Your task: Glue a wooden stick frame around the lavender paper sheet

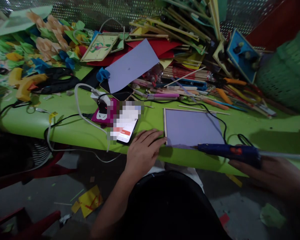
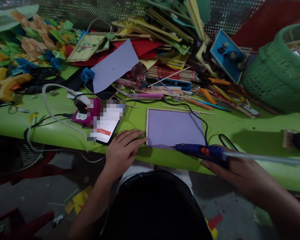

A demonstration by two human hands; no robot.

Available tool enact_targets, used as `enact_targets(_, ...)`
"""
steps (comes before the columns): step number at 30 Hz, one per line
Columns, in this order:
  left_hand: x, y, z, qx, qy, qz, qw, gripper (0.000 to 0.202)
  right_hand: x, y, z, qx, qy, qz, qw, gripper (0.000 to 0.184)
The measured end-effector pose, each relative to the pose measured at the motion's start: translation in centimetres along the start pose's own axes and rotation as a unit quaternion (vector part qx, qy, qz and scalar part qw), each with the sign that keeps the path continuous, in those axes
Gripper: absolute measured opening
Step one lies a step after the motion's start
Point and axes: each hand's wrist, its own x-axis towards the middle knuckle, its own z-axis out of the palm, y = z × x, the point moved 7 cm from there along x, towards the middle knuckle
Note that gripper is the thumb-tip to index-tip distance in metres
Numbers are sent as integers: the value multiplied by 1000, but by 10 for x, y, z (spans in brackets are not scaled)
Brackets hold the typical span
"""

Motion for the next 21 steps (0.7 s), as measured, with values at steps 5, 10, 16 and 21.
enact_targets(5, 0, 1, 0, 3, -8, 4, 1000, 49, -1, -7, -2, 45, -39, 5, 998, 50)
enact_targets(10, 0, 2, 0, 14, -22, 4, 1000, 49, 1, -16, -8, 71, -27, 11, 997, 40)
enact_targets(16, 3, 2, 0, 20, -36, -3, 999, 47, 3, -21, -7, 72, -23, 17, 997, 42)
enact_targets(21, 3, 3, 1, 40, -61, -2, 997, 53, 1, -16, -14, 69, -21, 22, 997, 37)
